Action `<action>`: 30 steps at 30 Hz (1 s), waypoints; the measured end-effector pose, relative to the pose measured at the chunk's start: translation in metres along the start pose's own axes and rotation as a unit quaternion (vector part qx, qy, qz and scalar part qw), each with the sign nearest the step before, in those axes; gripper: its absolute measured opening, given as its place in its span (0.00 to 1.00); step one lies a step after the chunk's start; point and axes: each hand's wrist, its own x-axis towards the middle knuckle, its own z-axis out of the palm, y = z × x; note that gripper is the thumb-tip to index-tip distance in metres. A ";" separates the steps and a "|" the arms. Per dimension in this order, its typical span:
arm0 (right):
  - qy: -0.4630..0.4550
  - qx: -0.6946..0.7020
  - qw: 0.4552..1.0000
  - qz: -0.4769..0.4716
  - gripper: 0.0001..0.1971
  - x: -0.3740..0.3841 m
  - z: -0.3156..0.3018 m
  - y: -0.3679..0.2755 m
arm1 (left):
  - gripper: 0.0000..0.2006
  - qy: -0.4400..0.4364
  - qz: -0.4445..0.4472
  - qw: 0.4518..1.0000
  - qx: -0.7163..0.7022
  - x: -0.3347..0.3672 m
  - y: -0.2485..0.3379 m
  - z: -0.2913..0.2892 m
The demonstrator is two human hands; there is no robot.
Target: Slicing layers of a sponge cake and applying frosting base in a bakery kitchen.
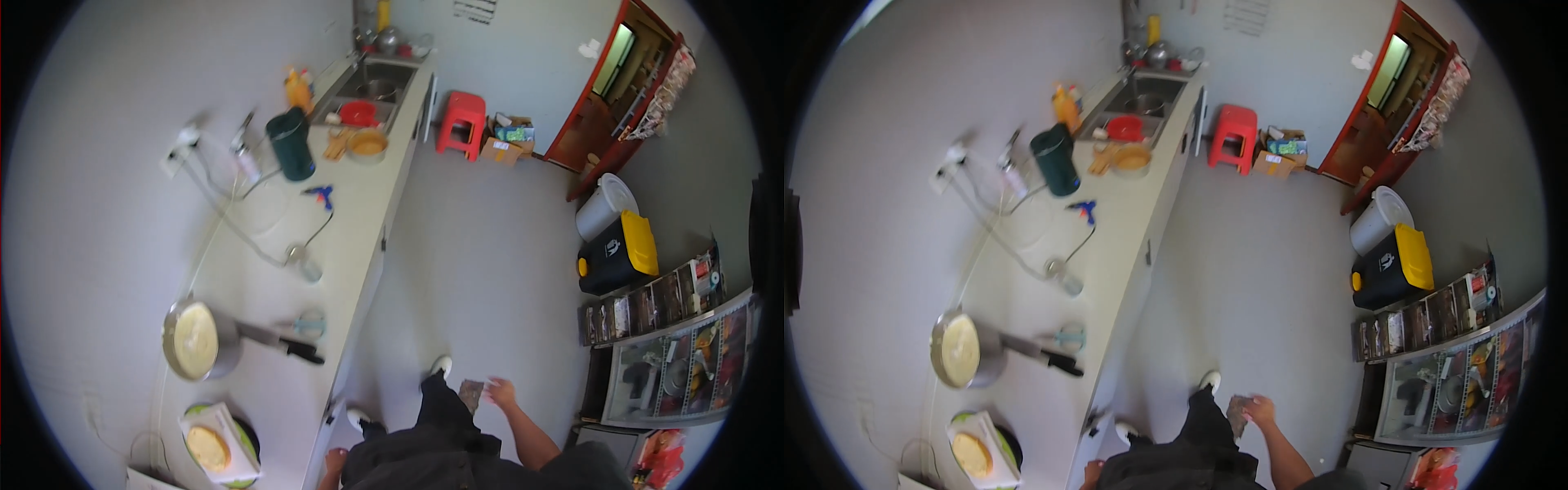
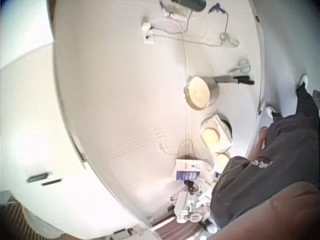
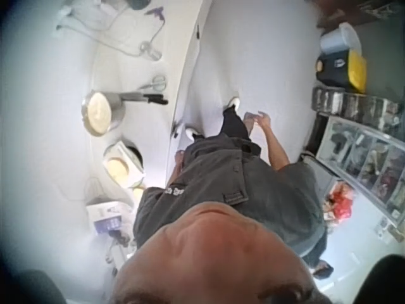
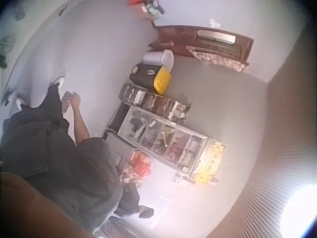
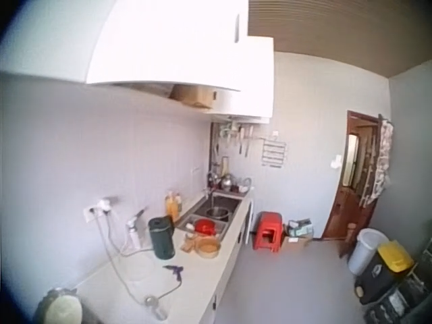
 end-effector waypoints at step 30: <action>0.069 0.163 0.982 0.063 0.20 0.372 -0.215 -0.278 | 0.18 -0.158 -0.025 0.963 0.216 0.398 0.754 -0.072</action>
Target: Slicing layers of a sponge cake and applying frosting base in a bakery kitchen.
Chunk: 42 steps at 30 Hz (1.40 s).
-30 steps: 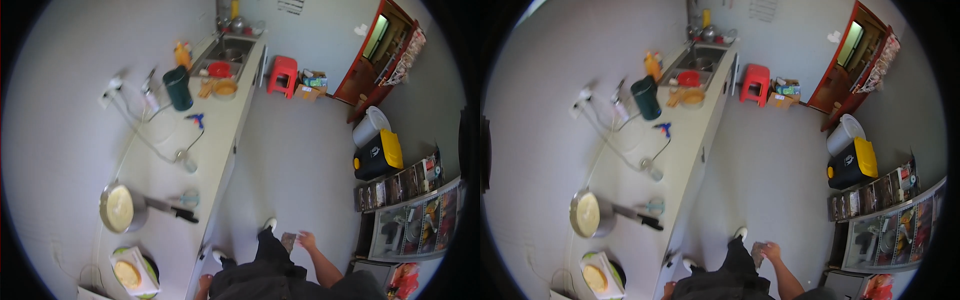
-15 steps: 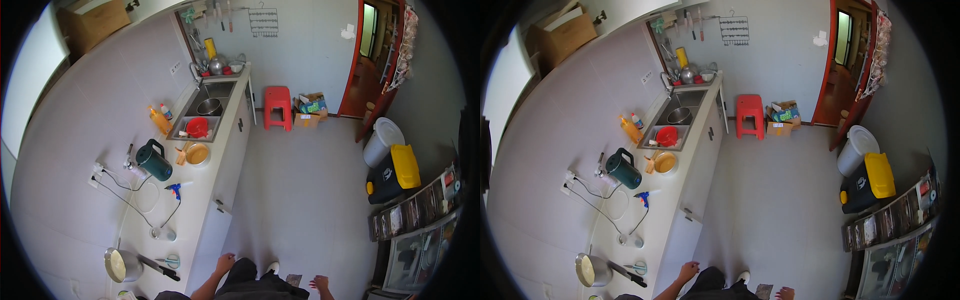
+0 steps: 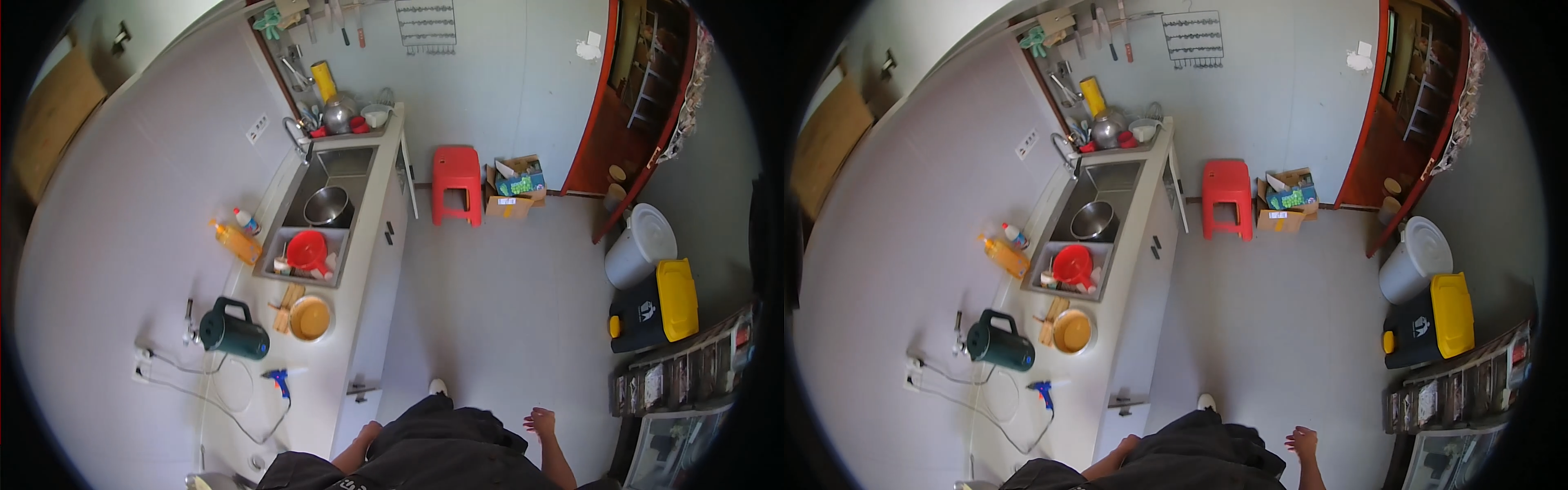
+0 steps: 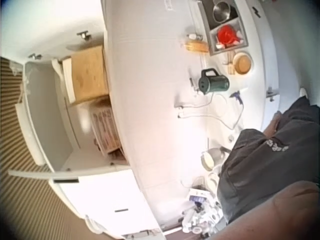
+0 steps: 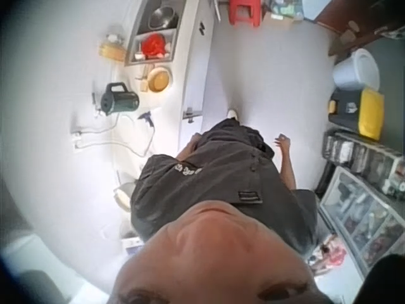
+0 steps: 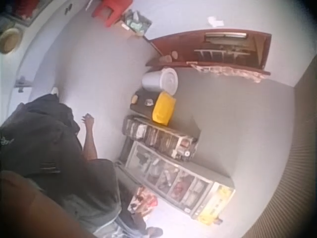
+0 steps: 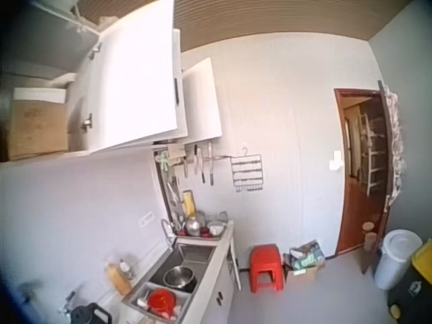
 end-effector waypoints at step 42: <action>-0.104 -0.392 0.904 -0.134 0.23 0.435 0.189 -0.640 | 0.10 0.464 0.137 0.547 -0.684 0.512 0.570 -1.163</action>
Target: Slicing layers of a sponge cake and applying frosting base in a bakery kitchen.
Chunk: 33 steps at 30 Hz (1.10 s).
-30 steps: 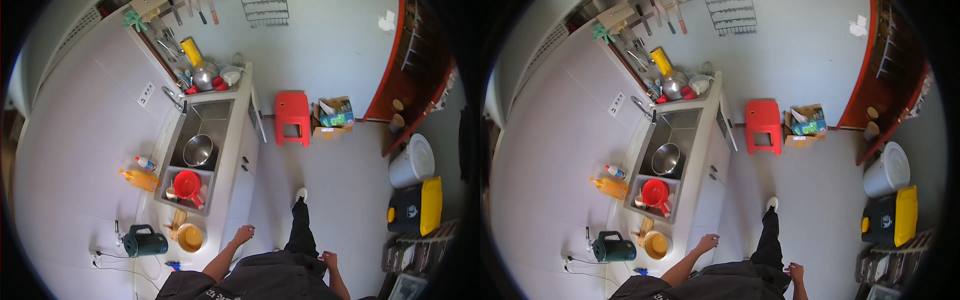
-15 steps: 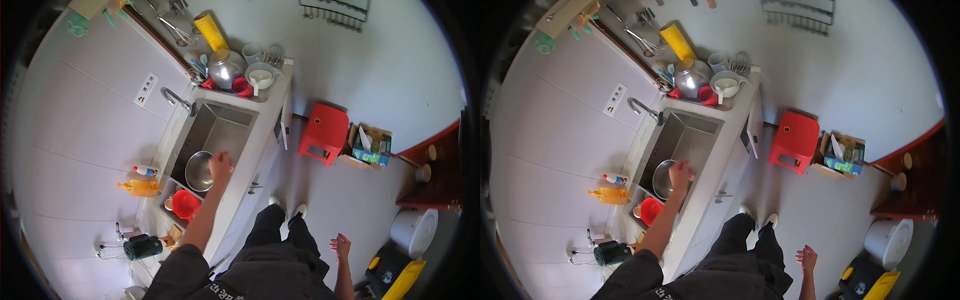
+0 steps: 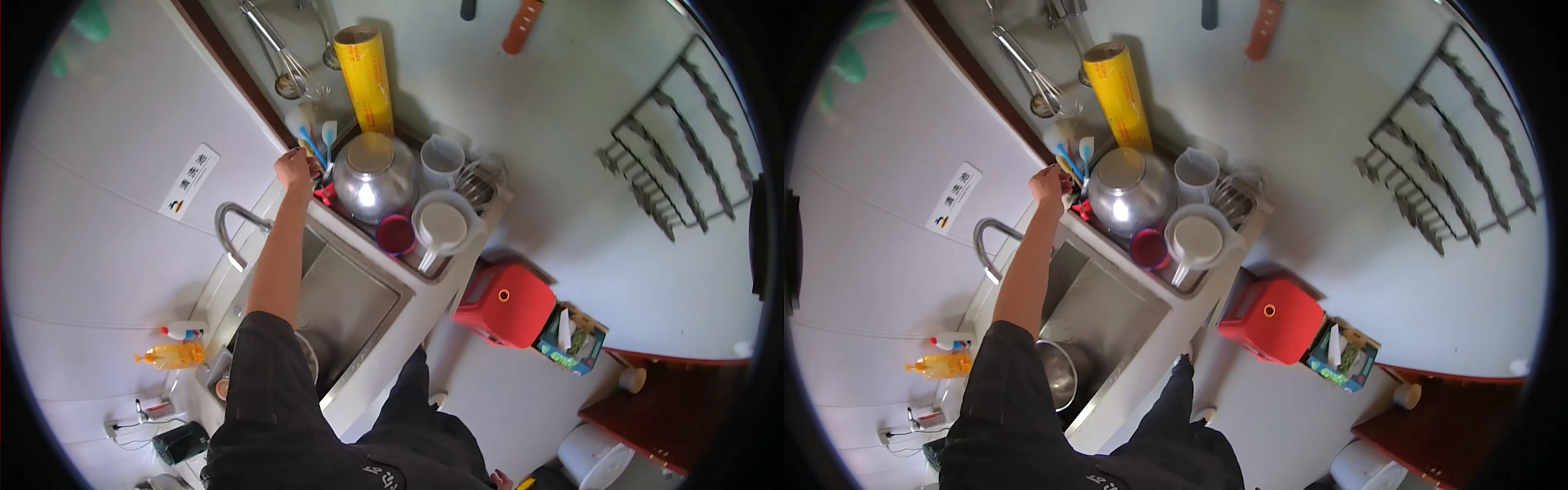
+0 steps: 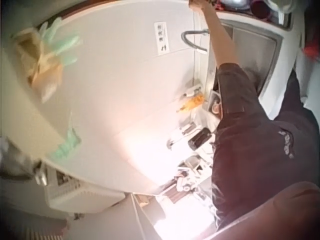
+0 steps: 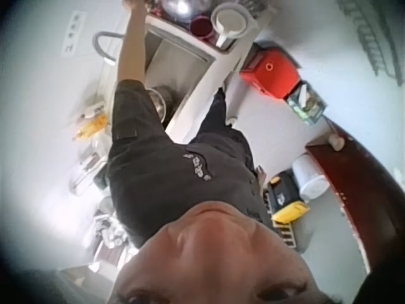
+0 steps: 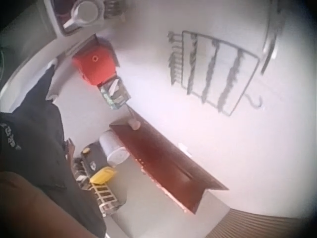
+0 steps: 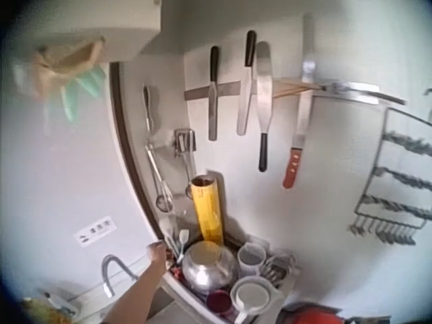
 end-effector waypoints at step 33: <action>-0.162 -0.083 0.932 -0.314 0.31 0.285 -0.125 -0.423 | 0.09 0.171 0.150 0.962 0.148 -0.524 0.042 -0.100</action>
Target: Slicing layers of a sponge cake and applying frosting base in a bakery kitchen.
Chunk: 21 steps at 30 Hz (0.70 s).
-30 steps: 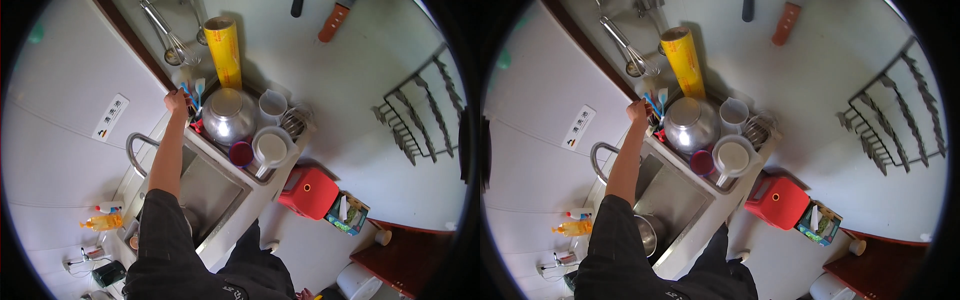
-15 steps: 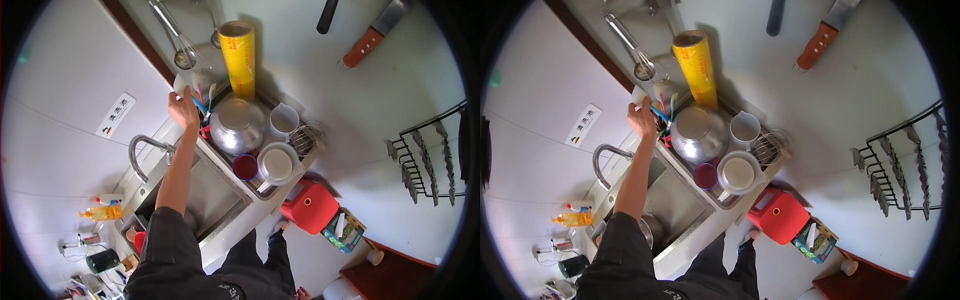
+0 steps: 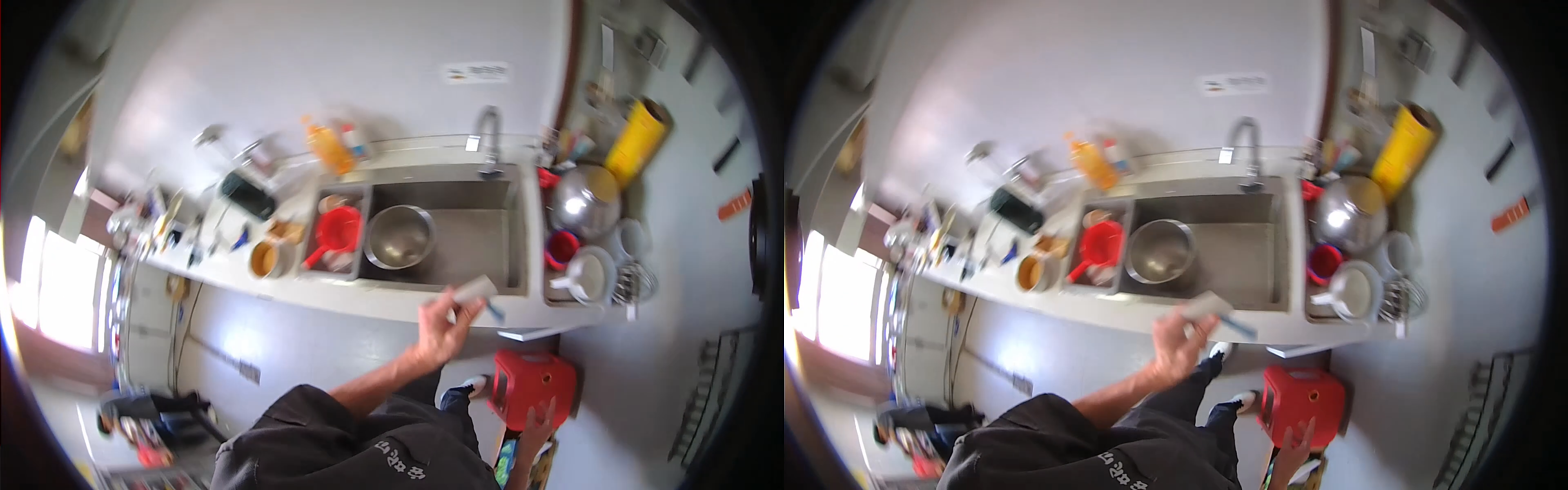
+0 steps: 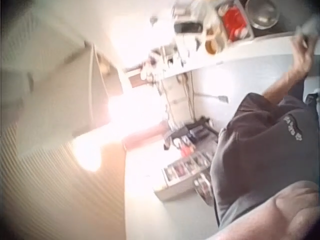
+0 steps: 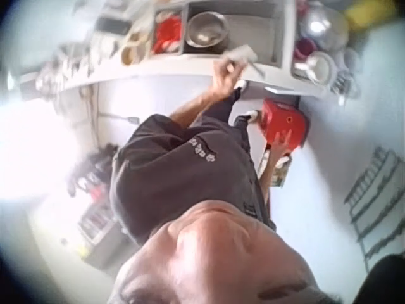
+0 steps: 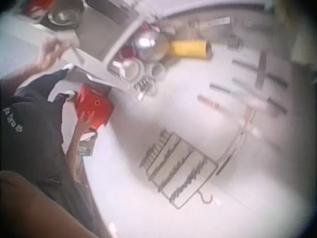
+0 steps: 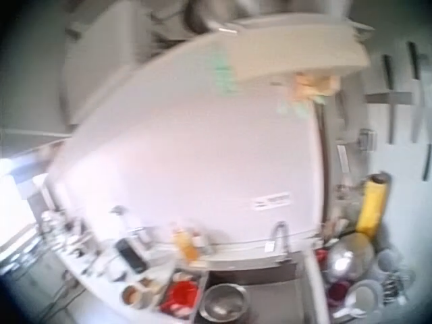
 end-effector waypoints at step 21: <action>-0.622 -0.115 0.745 -0.214 0.15 -0.364 0.322 -0.146 | 0.18 0.446 -0.199 0.839 -0.240 -0.372 -0.121 -0.435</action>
